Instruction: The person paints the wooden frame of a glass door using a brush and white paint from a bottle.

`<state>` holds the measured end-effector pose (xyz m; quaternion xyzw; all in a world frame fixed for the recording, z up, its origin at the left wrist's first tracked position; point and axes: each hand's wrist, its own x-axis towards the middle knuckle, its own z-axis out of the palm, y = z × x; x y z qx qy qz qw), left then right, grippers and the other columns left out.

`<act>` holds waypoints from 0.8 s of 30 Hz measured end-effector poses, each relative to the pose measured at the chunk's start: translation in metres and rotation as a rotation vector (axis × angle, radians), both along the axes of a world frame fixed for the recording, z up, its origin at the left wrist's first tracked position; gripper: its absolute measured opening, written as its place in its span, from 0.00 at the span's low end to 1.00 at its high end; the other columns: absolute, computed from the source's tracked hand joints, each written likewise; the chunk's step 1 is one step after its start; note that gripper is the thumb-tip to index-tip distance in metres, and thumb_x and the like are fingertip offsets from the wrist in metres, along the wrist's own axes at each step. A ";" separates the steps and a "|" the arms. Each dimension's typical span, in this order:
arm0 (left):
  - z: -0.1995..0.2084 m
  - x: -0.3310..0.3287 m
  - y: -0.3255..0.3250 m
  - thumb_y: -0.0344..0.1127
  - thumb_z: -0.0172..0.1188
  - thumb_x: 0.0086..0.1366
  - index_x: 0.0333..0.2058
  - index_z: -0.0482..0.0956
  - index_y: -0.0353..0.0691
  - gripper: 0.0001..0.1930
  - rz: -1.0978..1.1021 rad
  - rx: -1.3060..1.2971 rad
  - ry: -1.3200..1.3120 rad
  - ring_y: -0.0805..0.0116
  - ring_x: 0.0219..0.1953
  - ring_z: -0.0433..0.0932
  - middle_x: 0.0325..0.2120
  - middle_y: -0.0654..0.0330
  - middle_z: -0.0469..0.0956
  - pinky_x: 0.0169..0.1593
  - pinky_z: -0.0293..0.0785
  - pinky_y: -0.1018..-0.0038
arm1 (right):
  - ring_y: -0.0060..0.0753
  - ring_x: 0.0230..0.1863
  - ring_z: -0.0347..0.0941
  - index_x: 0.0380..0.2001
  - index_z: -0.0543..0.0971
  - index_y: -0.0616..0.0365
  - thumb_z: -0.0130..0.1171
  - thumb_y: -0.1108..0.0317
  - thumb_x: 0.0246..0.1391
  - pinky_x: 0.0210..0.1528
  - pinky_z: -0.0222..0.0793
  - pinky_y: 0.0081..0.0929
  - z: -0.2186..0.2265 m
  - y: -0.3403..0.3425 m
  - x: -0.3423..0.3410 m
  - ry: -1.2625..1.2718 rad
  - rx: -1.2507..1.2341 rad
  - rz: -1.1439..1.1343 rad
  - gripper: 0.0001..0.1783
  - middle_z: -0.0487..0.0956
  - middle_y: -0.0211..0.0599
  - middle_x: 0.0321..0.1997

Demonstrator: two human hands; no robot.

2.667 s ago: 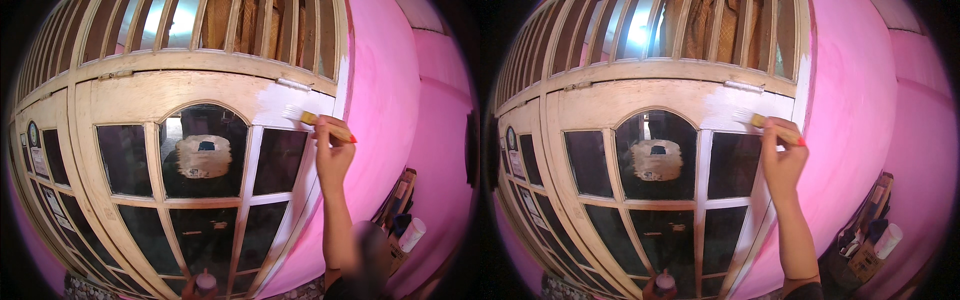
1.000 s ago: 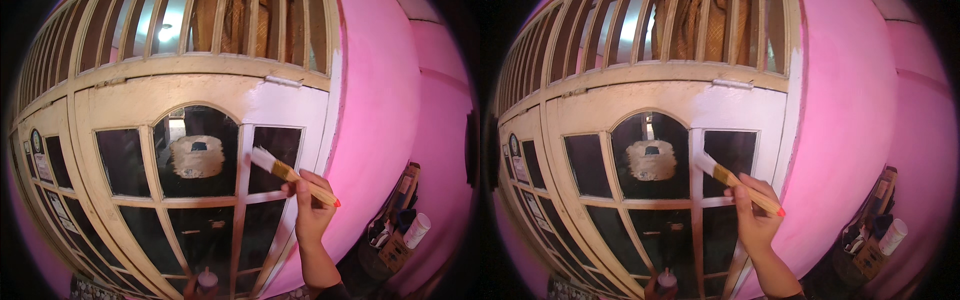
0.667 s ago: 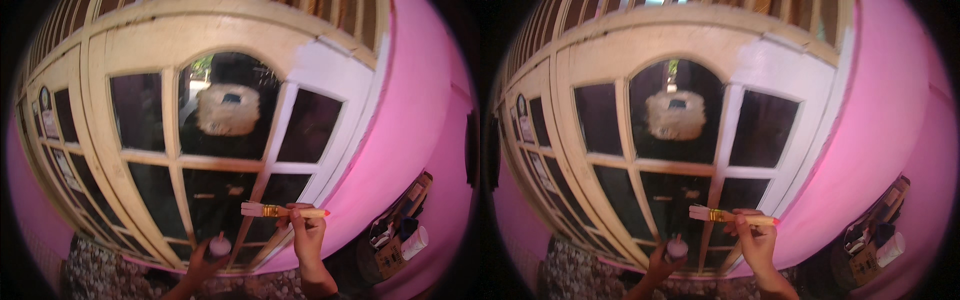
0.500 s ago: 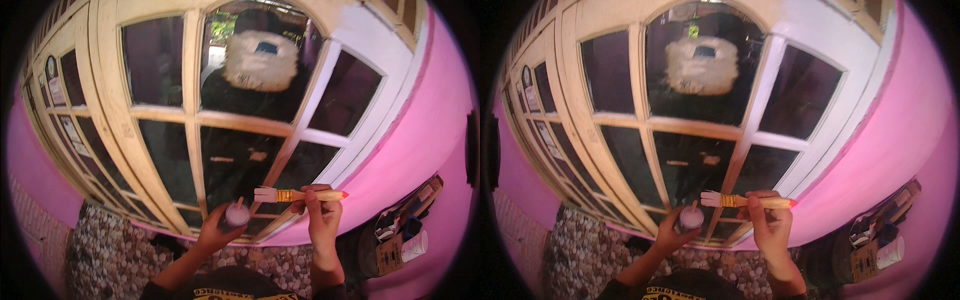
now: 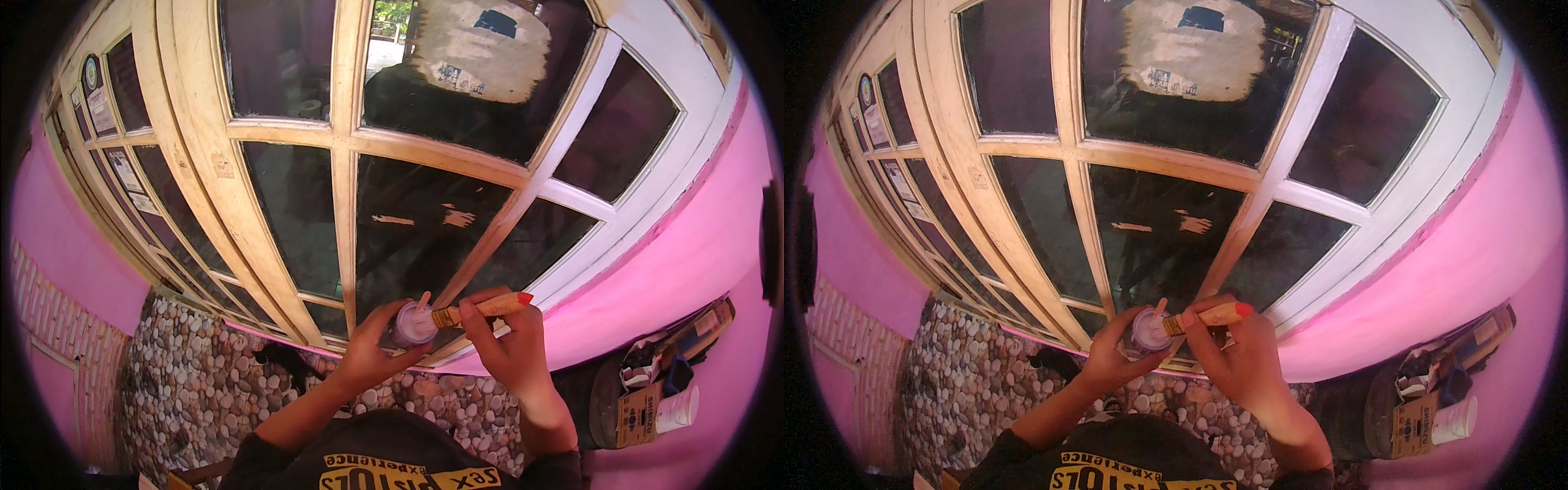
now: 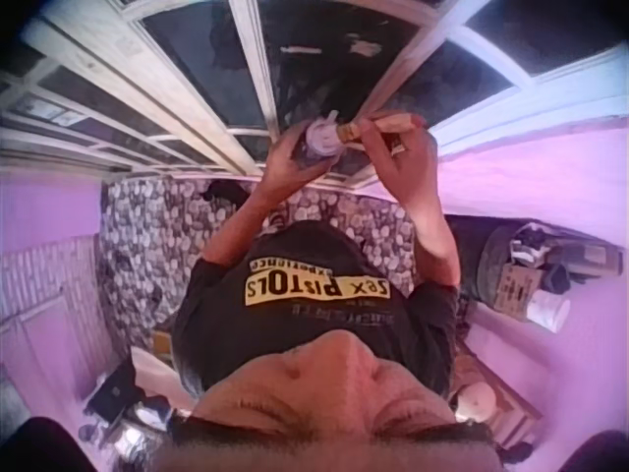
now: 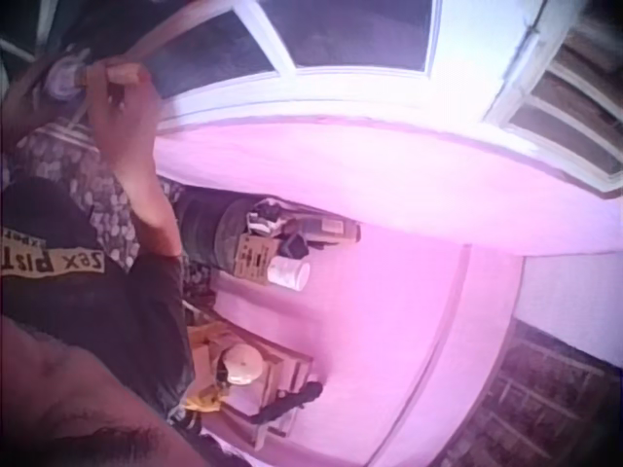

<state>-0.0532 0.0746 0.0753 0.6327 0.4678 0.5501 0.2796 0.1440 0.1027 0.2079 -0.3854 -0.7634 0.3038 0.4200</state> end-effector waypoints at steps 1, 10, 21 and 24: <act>0.001 0.000 -0.001 0.36 0.81 0.53 0.61 0.73 0.34 0.38 0.002 -0.008 -0.014 0.58 0.54 0.81 0.52 0.48 0.80 0.58 0.76 0.65 | 0.21 0.27 0.78 0.38 0.82 0.64 0.64 0.70 0.65 0.27 0.68 0.21 -0.001 0.002 0.000 -0.030 0.028 0.004 0.07 0.84 0.38 0.32; 0.000 -0.002 -0.001 0.37 0.81 0.53 0.59 0.74 0.33 0.37 0.023 -0.002 -0.014 0.53 0.54 0.82 0.52 0.47 0.79 0.57 0.77 0.64 | 0.20 0.27 0.77 0.38 0.83 0.64 0.65 0.70 0.65 0.29 0.69 0.21 -0.003 0.007 -0.002 0.001 -0.056 -0.008 0.07 0.85 0.35 0.31; 0.002 0.000 0.002 0.37 0.81 0.53 0.59 0.74 0.33 0.37 0.017 0.006 -0.018 0.54 0.54 0.82 0.52 0.47 0.80 0.57 0.77 0.64 | 0.25 0.25 0.79 0.42 0.79 0.65 0.62 0.70 0.68 0.29 0.73 0.21 -0.018 0.021 0.013 0.427 -0.382 -0.101 0.08 0.84 0.39 0.29; 0.002 0.001 0.002 0.36 0.81 0.53 0.59 0.74 0.34 0.37 0.012 0.007 -0.023 0.54 0.54 0.82 0.52 0.48 0.80 0.57 0.77 0.65 | 0.27 0.23 0.79 0.40 0.79 0.64 0.60 0.68 0.69 0.26 0.71 0.22 -0.035 0.028 0.019 0.547 -0.463 -0.087 0.08 0.83 0.40 0.29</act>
